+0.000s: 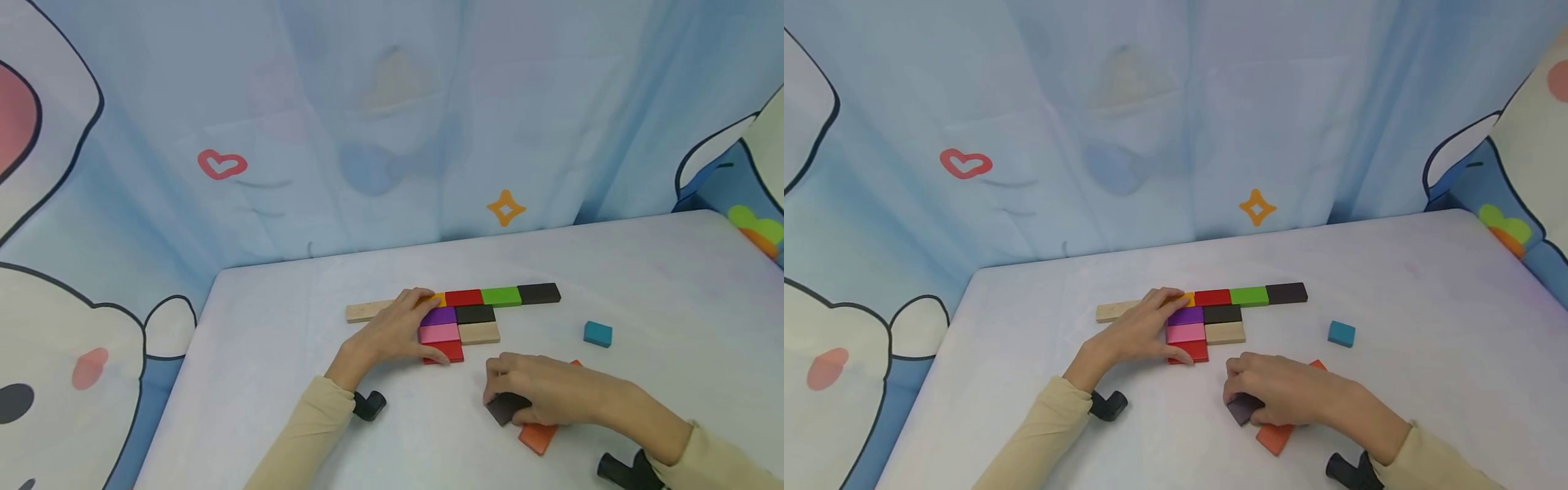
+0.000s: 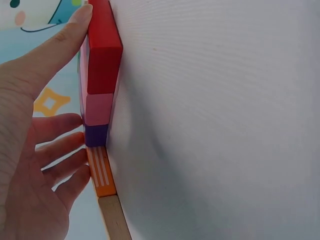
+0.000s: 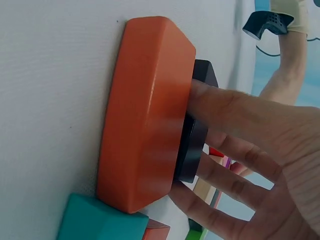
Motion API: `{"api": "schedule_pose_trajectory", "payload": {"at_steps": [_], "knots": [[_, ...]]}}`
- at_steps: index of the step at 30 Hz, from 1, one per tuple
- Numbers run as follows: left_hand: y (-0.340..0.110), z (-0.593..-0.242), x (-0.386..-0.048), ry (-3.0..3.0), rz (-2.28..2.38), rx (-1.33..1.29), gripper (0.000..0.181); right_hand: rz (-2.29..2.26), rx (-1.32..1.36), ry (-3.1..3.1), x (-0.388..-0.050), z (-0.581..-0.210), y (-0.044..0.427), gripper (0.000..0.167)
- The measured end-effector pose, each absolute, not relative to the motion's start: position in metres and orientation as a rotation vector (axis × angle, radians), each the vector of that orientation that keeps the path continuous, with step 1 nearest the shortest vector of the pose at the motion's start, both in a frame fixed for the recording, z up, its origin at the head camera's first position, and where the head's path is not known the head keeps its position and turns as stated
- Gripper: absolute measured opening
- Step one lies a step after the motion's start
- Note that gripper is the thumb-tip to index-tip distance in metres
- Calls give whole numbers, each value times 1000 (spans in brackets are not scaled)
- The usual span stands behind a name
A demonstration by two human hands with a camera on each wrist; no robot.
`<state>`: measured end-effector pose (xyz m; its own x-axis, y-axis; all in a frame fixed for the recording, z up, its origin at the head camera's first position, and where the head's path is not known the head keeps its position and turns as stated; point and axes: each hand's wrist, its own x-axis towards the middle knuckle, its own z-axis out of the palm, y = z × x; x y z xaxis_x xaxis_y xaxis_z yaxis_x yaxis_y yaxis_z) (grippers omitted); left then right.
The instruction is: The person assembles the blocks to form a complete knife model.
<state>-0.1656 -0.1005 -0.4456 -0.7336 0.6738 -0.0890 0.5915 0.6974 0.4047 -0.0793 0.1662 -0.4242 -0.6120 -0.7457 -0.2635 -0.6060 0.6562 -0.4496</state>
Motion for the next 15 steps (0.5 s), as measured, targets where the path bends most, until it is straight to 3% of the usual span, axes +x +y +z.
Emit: {"api": "schedule_pose_trajectory", "payload": {"at_steps": [15], "knots": [[-98,-444,-166,2650,503,1002,100,-556,-910,2681,-93,-425,164,40]]}}
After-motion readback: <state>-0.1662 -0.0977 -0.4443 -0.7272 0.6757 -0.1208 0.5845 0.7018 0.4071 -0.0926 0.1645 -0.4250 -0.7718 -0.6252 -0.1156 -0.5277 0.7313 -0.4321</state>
